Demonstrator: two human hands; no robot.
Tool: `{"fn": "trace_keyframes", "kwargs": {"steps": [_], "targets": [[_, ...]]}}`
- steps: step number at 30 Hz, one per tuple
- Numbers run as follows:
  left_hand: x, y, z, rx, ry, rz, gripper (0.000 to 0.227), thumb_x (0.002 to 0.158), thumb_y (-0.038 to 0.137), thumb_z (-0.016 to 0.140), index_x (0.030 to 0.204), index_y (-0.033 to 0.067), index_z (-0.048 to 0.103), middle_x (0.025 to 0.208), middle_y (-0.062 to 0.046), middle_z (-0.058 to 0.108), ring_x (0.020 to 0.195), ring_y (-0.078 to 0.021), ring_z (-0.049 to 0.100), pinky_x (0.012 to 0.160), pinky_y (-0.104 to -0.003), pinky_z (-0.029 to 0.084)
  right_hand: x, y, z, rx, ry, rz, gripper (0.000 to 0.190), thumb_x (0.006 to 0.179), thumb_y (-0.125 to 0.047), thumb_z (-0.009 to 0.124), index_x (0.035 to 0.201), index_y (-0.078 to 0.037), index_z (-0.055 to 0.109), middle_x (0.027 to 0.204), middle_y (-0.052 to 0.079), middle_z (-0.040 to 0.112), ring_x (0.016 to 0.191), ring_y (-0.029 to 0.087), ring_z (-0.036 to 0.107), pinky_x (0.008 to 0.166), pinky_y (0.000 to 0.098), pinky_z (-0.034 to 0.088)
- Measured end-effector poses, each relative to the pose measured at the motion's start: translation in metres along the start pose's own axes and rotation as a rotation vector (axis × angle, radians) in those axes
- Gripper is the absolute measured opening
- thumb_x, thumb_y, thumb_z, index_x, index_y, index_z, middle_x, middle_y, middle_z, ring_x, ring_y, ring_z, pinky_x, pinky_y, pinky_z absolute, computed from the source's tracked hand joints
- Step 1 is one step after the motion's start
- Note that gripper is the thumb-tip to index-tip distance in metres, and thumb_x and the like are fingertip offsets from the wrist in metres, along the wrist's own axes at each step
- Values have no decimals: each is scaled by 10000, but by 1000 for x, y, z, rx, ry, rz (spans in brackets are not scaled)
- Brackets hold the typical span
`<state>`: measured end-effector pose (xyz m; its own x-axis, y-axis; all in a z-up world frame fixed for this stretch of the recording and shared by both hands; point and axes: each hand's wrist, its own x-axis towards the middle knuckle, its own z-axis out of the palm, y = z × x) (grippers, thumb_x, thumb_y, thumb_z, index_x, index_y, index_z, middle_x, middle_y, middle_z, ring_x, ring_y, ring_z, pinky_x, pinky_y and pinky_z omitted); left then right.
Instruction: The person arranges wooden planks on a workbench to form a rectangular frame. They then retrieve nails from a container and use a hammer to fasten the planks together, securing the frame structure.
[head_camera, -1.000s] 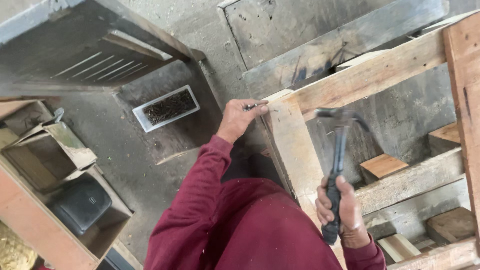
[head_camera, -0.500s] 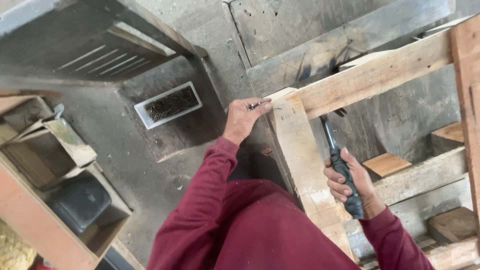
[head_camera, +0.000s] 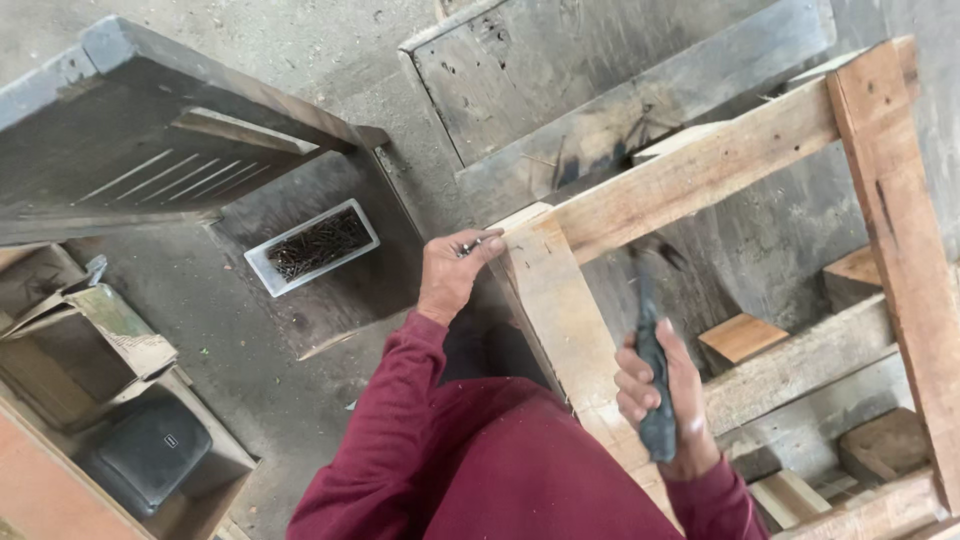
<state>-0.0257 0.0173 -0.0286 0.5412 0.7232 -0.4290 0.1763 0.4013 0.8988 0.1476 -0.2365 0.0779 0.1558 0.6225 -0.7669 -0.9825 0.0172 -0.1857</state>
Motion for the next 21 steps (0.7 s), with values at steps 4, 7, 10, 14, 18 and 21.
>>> {"fn": "trace_keyframes", "kwargs": {"steps": [4, 7, 10, 14, 18, 21], "targets": [[0, 3, 2, -18, -33, 23, 259, 894, 194, 776, 1088, 23, 761, 873, 57, 704, 810, -29, 586, 745, -206, 493, -32, 9, -2, -484, 302, -206, 405, 1026, -444, 478, 1060, -43, 518, 584, 35, 470, 348, 143, 486, 313, 310, 440], [-5, 2, 6, -47, 18, 36, 224, 908, 176, 768, 1062, 14, 753, 887, 41, 685, 828, -42, 578, 757, -215, 483, -46, 18, -10, -1035, 476, -174, 306, 959, -316, 553, 1020, -17, 566, 565, 108, 552, 359, 205, 527, 331, 359, 448], [-4, 0, 10, -58, 42, 11, 201, 917, 157, 780, 1041, -1, 771, 874, 18, 682, 816, -57, 565, 746, -228, 474, -39, 31, -17, -1370, 476, -155, 228, 924, -241, 622, 959, -16, 617, 579, 120, 628, 435, 183, 585, 402, 349, 494], [-8, -1, 9, -35, 59, 43, 198, 921, 156, 758, 1038, -1, 778, 885, 2, 746, 836, -48, 628, 778, -227, 513, -22, 49, -22, -1504, 318, -128, 248, 905, -288, 660, 937, -45, 618, 538, 57, 627, 445, 141, 616, 431, 312, 503], [-11, -3, 15, 37, 155, 67, 223, 909, 167, 763, 1050, -4, 779, 875, -17, 750, 812, -68, 635, 766, -246, 524, -6, 45, -19, -1452, 293, -25, 310, 921, -328, 648, 925, -28, 572, 535, 49, 596, 419, 142, 616, 417, 313, 510], [-22, -19, 38, -11, 393, 81, 256, 951, 200, 719, 1085, -14, 763, 912, -43, 750, 827, -93, 653, 784, -259, 529, -3, 35, -17, -1412, 235, -60, 326, 925, -335, 654, 970, -30, 548, 559, 37, 562, 424, 130, 570, 404, 309, 495]]}}
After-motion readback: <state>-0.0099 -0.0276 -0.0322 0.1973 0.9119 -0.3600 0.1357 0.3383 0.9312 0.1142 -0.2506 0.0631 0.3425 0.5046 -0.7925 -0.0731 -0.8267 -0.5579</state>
